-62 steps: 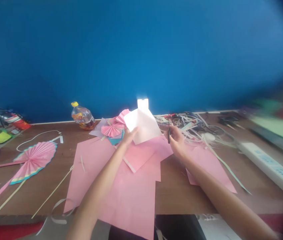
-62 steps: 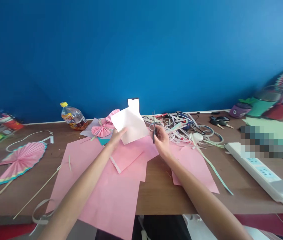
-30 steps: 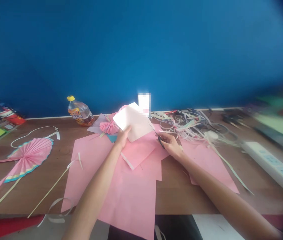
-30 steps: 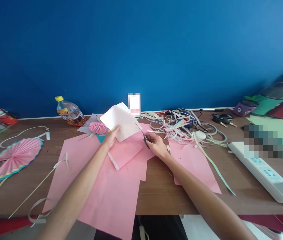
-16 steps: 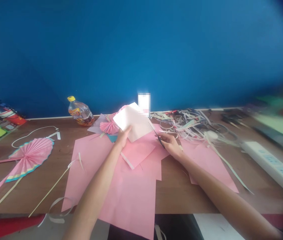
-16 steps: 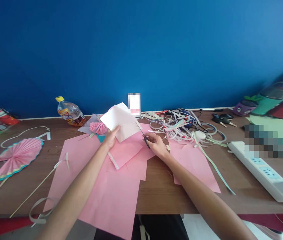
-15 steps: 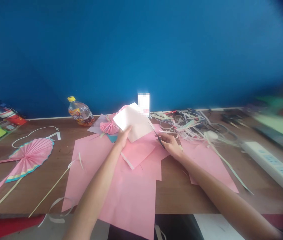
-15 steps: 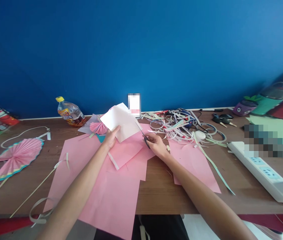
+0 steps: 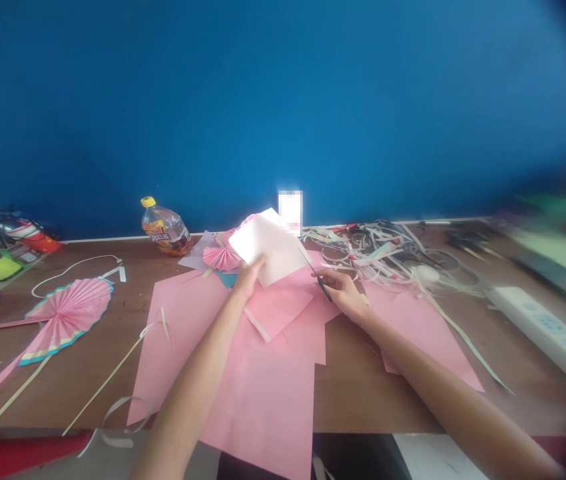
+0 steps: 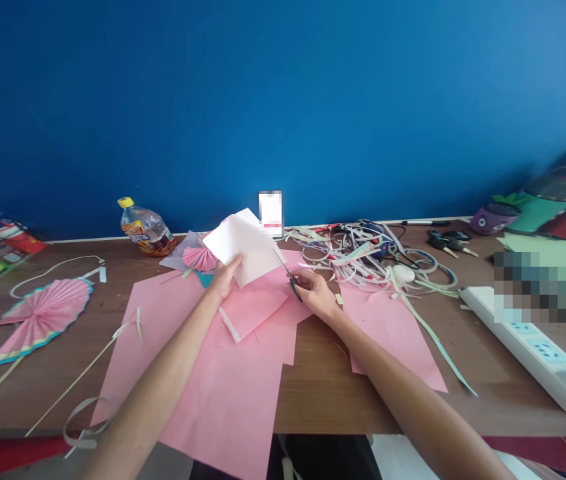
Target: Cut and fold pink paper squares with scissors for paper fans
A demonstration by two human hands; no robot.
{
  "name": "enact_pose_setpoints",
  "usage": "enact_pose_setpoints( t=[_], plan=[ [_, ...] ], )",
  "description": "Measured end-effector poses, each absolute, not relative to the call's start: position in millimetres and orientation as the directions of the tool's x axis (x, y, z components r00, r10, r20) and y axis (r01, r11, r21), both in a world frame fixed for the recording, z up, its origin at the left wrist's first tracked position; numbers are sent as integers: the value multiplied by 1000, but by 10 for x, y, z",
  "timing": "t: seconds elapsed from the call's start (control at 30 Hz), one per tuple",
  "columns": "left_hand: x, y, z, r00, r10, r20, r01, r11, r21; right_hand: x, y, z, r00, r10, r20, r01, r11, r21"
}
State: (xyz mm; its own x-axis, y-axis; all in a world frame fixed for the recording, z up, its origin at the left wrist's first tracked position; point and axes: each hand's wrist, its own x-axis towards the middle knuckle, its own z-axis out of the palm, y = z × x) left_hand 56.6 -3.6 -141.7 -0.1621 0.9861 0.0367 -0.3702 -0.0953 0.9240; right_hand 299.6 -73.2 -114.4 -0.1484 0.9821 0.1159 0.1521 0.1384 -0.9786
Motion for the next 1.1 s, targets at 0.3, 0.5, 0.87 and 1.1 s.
enact_pose_setpoints(
  t=[0.3, 0.5, 0.87, 1.1],
  plan=[
    [565, -31, -1422, -165, 985, 54, -370, -113, 922, 3000, -758, -1101, -145, 984, 103, 187, 130, -974],
    [571, -29, -1435, -180, 982, 51, -358, -114, 927, 2983, -782, -1055, -123, 987, 100, 209, 124, -970],
    [567, -52, -1410, -168, 985, 47, -377, -109, 920, 3084, -705, -1183, -141, 976, 164, 265, 197, -944],
    [561, -62, -1398, -122, 991, 51, -358, -92, 929, 3081, -690, -1191, -149, 980, 132, 238, 165, -957]
  ],
)
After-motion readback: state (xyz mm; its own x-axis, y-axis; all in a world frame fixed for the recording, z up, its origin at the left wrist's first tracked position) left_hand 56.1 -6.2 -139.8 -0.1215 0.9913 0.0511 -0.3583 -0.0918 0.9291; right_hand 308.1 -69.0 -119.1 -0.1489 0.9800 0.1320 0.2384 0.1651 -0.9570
